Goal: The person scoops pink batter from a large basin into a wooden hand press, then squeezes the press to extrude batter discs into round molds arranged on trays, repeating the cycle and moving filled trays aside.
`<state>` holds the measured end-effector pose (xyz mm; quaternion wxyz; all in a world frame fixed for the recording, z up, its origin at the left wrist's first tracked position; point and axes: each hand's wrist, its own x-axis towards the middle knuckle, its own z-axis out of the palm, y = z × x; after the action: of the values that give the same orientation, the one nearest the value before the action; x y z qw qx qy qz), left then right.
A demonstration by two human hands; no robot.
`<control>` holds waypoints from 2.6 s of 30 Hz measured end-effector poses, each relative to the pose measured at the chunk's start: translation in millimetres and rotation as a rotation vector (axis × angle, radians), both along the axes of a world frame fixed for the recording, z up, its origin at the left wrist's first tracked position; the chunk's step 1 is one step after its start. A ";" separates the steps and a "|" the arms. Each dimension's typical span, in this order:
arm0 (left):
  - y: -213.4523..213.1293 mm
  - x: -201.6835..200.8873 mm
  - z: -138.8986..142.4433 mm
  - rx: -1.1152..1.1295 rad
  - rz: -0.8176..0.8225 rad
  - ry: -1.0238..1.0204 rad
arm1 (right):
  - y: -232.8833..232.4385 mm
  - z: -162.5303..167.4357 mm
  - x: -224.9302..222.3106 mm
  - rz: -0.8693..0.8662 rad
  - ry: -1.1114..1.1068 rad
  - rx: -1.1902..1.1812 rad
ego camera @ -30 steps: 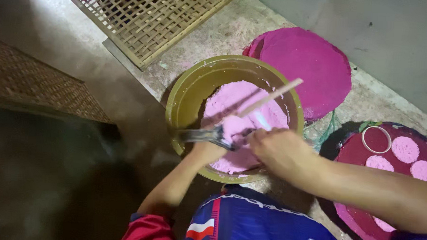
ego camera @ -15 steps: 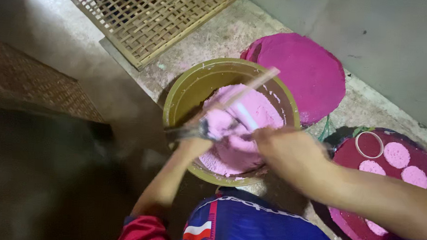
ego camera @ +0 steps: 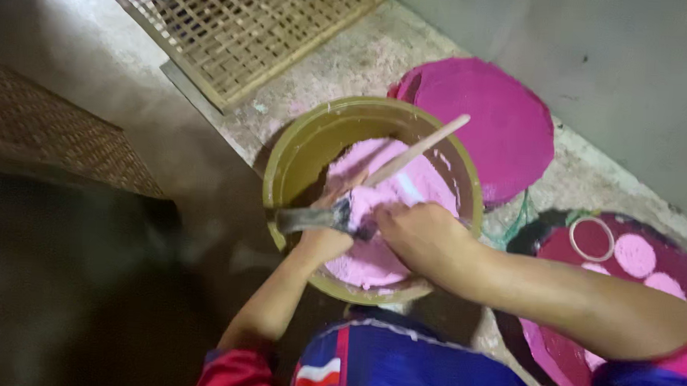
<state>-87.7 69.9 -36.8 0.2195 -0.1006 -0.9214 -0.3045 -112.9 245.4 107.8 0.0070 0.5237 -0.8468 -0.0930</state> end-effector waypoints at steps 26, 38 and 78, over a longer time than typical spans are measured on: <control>-5.7 -22.0 14.8 0.208 0.299 0.031 | 21.2 -102.3 -22.2 -0.224 -0.508 -0.932; -16.4 -37.0 18.0 -0.199 0.455 0.221 | 48.6 -126.1 -41.6 -0.625 -0.795 -0.805; 205.0 21.0 0.5 0.755 -1.002 -0.927 | 275.4 -20.1 86.8 -0.371 -0.818 -1.677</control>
<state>-66.7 274.8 -36.3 -0.3324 -0.2859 -0.5975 -0.6714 -26.1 520.8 87.7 0.0686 0.1971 -0.6442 0.7358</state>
